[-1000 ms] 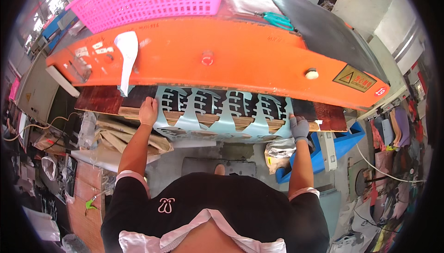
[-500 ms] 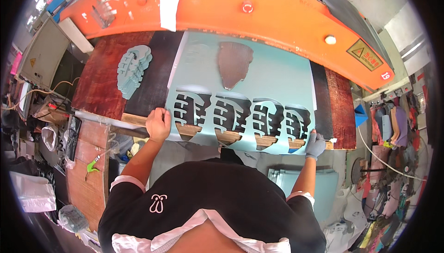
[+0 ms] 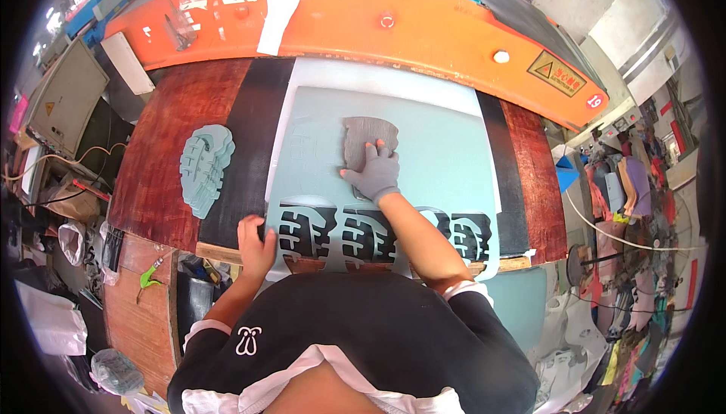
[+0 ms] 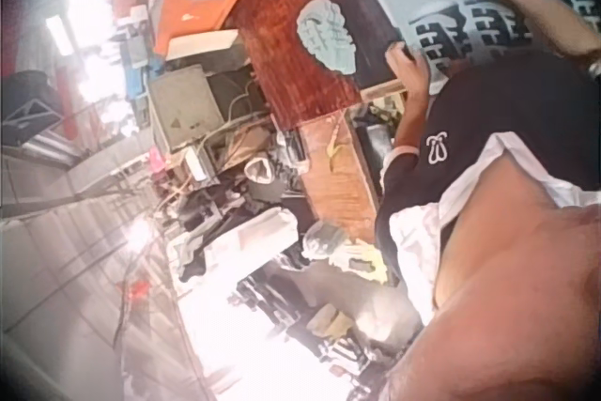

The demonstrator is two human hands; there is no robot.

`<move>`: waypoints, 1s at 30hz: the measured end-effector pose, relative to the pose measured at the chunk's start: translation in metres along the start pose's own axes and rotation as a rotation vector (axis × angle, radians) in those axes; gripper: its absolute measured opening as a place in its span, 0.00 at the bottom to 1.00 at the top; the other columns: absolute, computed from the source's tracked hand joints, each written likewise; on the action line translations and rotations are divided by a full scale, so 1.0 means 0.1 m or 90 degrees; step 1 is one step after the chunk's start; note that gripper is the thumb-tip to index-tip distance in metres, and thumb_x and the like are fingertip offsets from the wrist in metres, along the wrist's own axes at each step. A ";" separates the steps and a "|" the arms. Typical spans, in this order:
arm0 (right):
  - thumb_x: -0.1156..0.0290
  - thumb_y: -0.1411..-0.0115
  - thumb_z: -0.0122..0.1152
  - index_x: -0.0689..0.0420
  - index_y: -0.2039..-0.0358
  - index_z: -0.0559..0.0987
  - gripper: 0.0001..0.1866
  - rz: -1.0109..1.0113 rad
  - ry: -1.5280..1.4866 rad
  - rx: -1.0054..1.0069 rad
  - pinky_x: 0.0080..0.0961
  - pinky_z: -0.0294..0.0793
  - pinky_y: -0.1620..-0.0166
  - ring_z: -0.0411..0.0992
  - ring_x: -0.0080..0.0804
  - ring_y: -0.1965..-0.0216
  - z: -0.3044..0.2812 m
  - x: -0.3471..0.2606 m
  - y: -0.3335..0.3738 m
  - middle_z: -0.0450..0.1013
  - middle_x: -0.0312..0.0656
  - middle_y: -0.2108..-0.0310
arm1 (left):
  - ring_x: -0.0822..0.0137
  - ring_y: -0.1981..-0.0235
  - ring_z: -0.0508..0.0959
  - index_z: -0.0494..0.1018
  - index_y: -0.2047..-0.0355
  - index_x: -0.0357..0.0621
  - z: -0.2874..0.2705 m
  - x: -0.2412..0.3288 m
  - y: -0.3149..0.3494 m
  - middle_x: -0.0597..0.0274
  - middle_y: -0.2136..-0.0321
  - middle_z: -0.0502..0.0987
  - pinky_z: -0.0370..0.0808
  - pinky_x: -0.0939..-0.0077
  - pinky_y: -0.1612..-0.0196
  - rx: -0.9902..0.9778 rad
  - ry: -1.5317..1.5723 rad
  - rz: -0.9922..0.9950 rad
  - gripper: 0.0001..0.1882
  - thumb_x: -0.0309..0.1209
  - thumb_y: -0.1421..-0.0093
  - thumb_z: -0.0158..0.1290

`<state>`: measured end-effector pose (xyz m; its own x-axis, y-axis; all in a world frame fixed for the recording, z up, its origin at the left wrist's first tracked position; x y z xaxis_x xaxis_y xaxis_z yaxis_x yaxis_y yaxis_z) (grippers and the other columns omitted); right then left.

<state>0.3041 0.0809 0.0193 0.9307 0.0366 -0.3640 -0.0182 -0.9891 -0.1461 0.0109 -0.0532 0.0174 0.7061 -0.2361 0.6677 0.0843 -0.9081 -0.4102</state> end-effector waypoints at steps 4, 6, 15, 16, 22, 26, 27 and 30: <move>0.39 0.59 0.62 0.57 0.41 0.61 0.50 0.137 0.086 -0.111 0.43 0.58 0.42 0.56 0.60 0.44 -0.08 -0.18 -0.27 0.50 0.54 0.37 | 0.49 0.49 0.66 0.66 0.55 0.37 0.62 0.35 -0.67 0.48 0.52 0.68 0.61 0.57 0.46 -0.078 0.008 0.161 0.20 0.27 0.50 0.54; 0.41 0.59 0.64 0.56 0.41 0.63 0.48 0.188 0.066 -0.115 0.42 0.63 0.45 0.58 0.60 0.46 -0.17 -0.24 -0.32 0.51 0.52 0.37 | 0.51 0.46 0.65 0.65 0.53 0.38 1.05 0.53 -0.86 0.48 0.51 0.67 0.57 0.54 0.43 -0.148 -0.032 0.247 0.21 0.28 0.49 0.53; 0.47 0.59 0.66 0.56 0.43 0.65 0.45 0.170 -0.094 -0.020 0.39 0.66 0.46 0.64 0.49 0.47 -0.21 -0.05 -0.42 0.56 0.51 0.40 | 0.57 0.40 0.60 0.60 0.45 0.39 1.52 0.64 -1.11 0.54 0.45 0.65 0.53 0.53 0.40 -0.173 -0.115 0.162 0.28 0.31 0.46 0.50; 0.48 0.59 0.66 0.57 0.43 0.65 0.44 0.165 -0.145 -0.028 0.39 0.67 0.47 0.65 0.49 0.48 -0.21 0.05 -0.42 0.58 0.51 0.41 | 0.57 0.40 0.60 0.60 0.45 0.39 1.56 0.62 -1.10 0.54 0.45 0.65 0.53 0.53 0.40 -0.207 -0.131 0.158 0.28 0.31 0.46 0.50; 0.57 0.62 0.69 0.62 0.46 0.67 0.42 0.279 -0.736 0.008 0.38 0.68 0.49 0.67 0.49 0.50 -0.32 0.79 -0.24 0.61 0.55 0.44 | 0.56 0.41 0.61 0.61 0.46 0.39 1.63 0.58 -1.07 0.54 0.45 0.65 0.53 0.53 0.40 -0.195 -0.153 0.180 0.27 0.31 0.46 0.50; 0.56 0.63 0.68 0.59 0.48 0.70 0.40 0.144 -0.166 0.159 0.36 0.70 0.52 0.67 0.47 0.54 -0.70 0.88 -0.18 0.64 0.54 0.49 | 0.55 0.42 0.62 0.63 0.48 0.39 1.61 0.61 -1.07 0.54 0.46 0.66 0.55 0.54 0.40 -0.182 -0.145 0.194 0.25 0.30 0.47 0.50; 0.54 0.64 0.68 0.58 0.49 0.70 0.40 0.158 -0.066 0.127 0.36 0.71 0.53 0.67 0.49 0.55 -0.67 0.89 -0.18 0.64 0.54 0.49 | 0.55 0.42 0.62 0.63 0.48 0.40 1.61 0.62 -1.07 0.54 0.46 0.66 0.55 0.53 0.40 -0.180 -0.145 0.194 0.24 0.30 0.47 0.50; 0.49 0.68 0.65 0.57 0.52 0.74 0.41 0.167 0.050 0.108 0.39 0.71 0.53 0.67 0.54 0.56 -0.65 0.89 -0.17 0.63 0.53 0.47 | 0.54 0.42 0.62 0.64 0.50 0.40 1.58 0.65 -1.07 0.54 0.46 0.66 0.55 0.52 0.41 -0.169 -0.137 0.200 0.23 0.29 0.47 0.50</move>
<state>0.4108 0.0916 0.0488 0.9112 -0.2347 -0.3385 -0.3162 -0.9252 -0.2097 0.1588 0.0838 0.0066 0.8012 -0.4621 0.3802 -0.3205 -0.8679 -0.3797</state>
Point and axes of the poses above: each hand's wrist, its own y-axis away from the middle knuckle, its own z-axis out of the palm, x = y × z, the point moved 8 cm from there along -y, towards the middle knuckle
